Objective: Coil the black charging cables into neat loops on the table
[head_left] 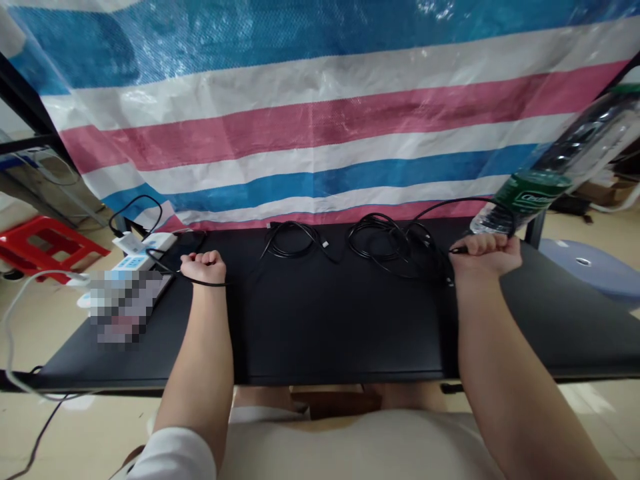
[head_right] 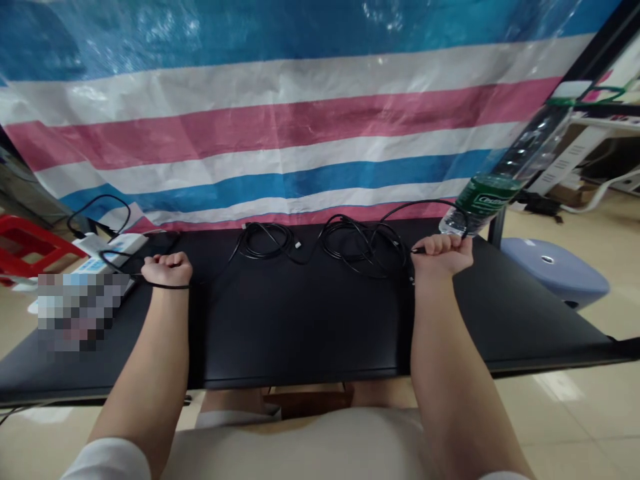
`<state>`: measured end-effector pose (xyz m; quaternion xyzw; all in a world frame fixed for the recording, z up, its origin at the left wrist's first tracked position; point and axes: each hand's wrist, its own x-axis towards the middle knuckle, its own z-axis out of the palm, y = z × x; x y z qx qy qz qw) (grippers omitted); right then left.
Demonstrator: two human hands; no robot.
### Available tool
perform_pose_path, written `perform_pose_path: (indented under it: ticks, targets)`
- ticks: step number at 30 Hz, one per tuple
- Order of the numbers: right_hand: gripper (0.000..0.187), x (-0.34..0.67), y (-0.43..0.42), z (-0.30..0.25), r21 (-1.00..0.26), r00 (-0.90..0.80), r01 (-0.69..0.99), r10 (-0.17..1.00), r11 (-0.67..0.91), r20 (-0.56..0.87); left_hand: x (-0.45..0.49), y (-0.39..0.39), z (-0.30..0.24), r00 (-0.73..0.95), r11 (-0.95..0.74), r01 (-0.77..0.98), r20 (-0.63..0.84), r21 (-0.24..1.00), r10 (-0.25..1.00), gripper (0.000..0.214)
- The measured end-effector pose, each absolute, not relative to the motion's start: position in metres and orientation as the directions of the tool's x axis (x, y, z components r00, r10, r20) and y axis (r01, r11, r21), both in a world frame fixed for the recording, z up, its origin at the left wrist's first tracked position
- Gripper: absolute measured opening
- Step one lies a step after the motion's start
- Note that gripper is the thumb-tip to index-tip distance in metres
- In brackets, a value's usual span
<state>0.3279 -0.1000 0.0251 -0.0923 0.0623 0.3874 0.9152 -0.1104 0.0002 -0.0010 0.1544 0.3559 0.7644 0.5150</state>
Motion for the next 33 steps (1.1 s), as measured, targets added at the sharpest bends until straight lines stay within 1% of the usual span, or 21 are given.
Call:
perform_pose_path:
  ticks: [2,3,4,5,7,10,12,13,14,16,19,22,25,29,33]
  targets:
    - [0.043,0.327,-0.094,0.020,-0.480,0.708,-0.648,0.700,0.591,-0.094,-0.091,-0.002,0.005,-0.453,-0.199,-0.680,-0.191,0.705,0.871,0.037]
    - [0.044,0.326,-0.090,0.016,-0.629,0.695,-0.574,0.718,0.523,-0.037,-0.079,-0.004,0.008,-0.454,-0.174,-0.670,-0.212,0.721,0.865,0.036]
    - [0.045,0.325,-0.087,0.013,-0.742,0.674,-0.486,0.739,0.462,0.019,-0.067,-0.007,0.010,-0.442,-0.150,-0.652,-0.211,0.744,0.872,0.035]
    - [0.045,0.322,-0.083,0.009,-0.820,0.648,-0.392,0.758,0.417,0.075,-0.055,-0.010,0.012,-0.431,-0.123,-0.627,-0.211,0.769,0.877,0.035]
    - [0.046,0.315,-0.078,0.001,-0.905,0.594,-0.202,0.782,0.374,0.190,-0.036,-0.015,0.015,-0.389,-0.076,-0.572,-0.188,0.817,0.902,0.034]
    - [0.048,0.300,-0.074,-0.007,-0.919,0.516,0.032,0.781,0.394,0.352,-0.022,-0.021,0.014,-0.337,-0.063,-0.499,-0.127,0.864,0.933,0.031]
    - [0.048,0.290,-0.073,-0.009,-0.906,0.461,0.105,0.787,0.411,0.410,-0.019,-0.023,0.012,-0.317,-0.076,-0.482,-0.093,0.873,0.944,0.030]
    - [0.049,0.286,-0.073,-0.010,-0.901,0.431,0.114,0.796,0.420,0.425,-0.019,-0.024,0.012,-0.305,-0.081,-0.485,-0.082,0.871,0.949,0.030]
    - [0.052,0.282,-0.074,-0.010,-0.898,0.394,0.104,0.811,0.427,0.432,-0.019,-0.024,0.012,-0.291,-0.084,-0.496,-0.074,0.864,0.954,0.032]
    - [0.059,0.277,-0.075,-0.008,-0.900,0.326,0.034,0.846,0.435,0.421,-0.021,-0.024,0.012,-0.260,-0.094,-0.534,-0.058,0.840,0.964,0.035]
    - [0.066,0.276,-0.078,-0.004,-0.897,0.309,-0.123,0.876,0.424,0.371,-0.026,-0.022,0.014,-0.262,-0.148,-0.598,-0.018,0.788,0.965,0.039]
    - [0.065,0.282,-0.081,-0.002,-0.868,0.372,-0.197,0.854,0.455,0.363,-0.036,-0.019,0.014,-0.359,-0.222,-0.645,-0.033,0.731,0.933,0.042]
    - [0.062,0.293,-0.081,-0.001,-0.830,0.478,-0.201,0.792,0.520,0.380,-0.046,-0.013,0.012,-0.437,-0.229,-0.656,-0.114,0.720,0.892,0.042]
    - [0.060,0.311,-0.080,0.001,-0.789,0.688,-0.168,0.643,0.591,0.336,-0.055,-0.009,0.010,-0.470,-0.151,-0.631,-0.220,0.761,0.855,0.039]
    - [0.059,0.327,-0.081,0.002,-0.793,0.851,-0.106,0.467,0.600,0.240,-0.053,-0.011,0.012,-0.538,-0.107,-0.646,-0.351,0.756,0.767,0.032]
